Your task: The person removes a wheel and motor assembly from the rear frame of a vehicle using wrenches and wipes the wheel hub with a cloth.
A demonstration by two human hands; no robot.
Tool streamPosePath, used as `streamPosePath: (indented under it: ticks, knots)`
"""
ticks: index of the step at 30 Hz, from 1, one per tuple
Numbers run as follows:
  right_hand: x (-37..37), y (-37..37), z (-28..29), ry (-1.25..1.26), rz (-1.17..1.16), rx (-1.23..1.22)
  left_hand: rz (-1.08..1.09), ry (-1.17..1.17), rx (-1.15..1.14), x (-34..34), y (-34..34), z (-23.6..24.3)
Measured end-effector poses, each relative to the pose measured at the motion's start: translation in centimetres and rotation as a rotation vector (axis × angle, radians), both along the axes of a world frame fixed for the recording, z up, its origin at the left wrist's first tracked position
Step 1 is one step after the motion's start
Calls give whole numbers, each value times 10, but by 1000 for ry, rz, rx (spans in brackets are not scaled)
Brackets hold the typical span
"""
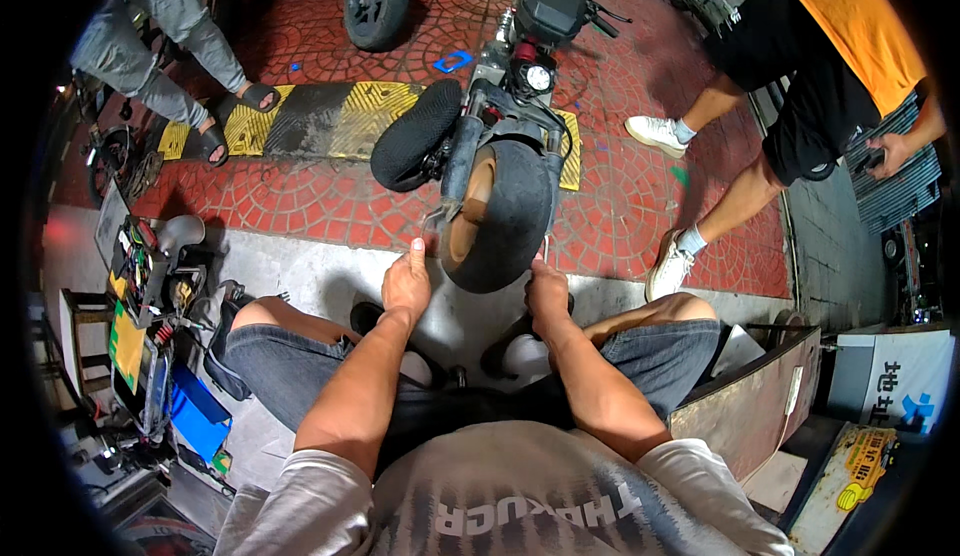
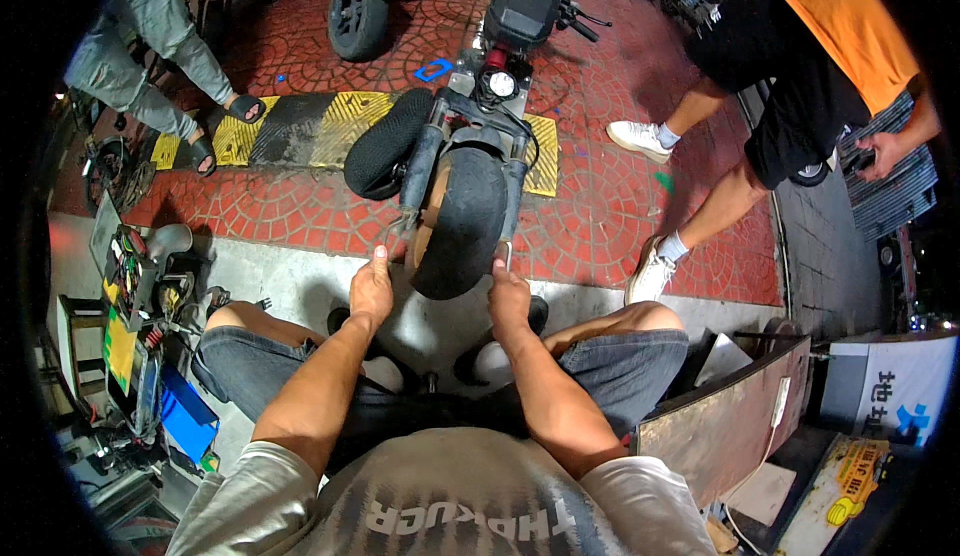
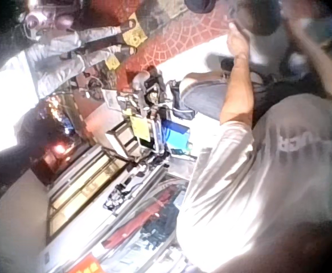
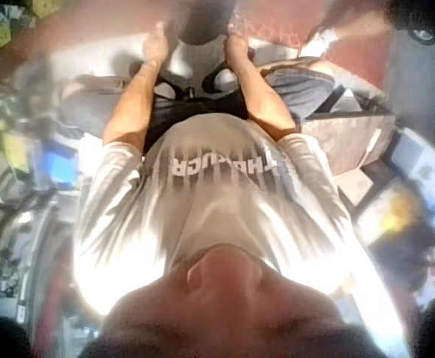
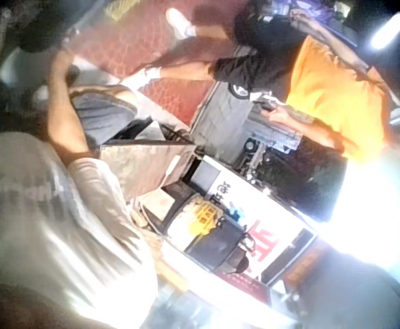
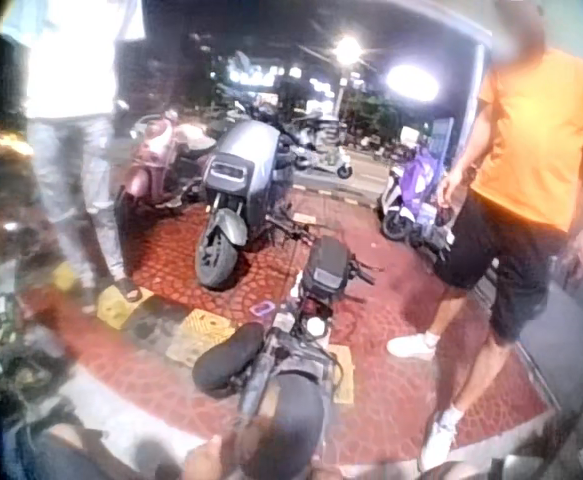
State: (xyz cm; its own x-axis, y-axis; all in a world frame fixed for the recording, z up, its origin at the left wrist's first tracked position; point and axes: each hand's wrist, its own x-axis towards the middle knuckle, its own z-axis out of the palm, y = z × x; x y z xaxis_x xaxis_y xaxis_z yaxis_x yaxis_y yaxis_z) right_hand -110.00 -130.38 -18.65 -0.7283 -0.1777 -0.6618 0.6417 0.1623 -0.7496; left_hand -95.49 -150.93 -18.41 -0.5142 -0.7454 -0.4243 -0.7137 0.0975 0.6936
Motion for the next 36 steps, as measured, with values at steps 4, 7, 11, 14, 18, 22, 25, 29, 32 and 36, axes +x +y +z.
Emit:
streamPosePath:
  ticks: [4,7,11,14,18,22,25,29,32,36]
  knots:
    - [-3,16,-62,282,98,65,-11,13,-123,-10,6,24]
    - [7,10,-65,277,116,55,4,-18,-166,-6,7,29]
    - [10,4,-46,94,97,-70,-16,-100,-188,-1,1,31]
    - [-1,3,-50,140,240,-15,-54,-127,-191,-3,-5,29]
    - [-7,4,-47,464,170,241,-83,-139,-182,-14,-1,35]
    - [-49,17,9,782,102,273,-47,-126,-157,-5,-2,45]
    - [-111,47,112,1126,-85,487,-20,-111,-203,7,-6,41]
    - [-100,93,165,440,-223,-131,-66,-150,-117,3,-6,31]
    - [-25,22,-49,560,-79,130,-77,-2,-207,-13,7,35]
    - [39,-6,-117,490,72,198,-161,-164,-195,-22,-6,57]
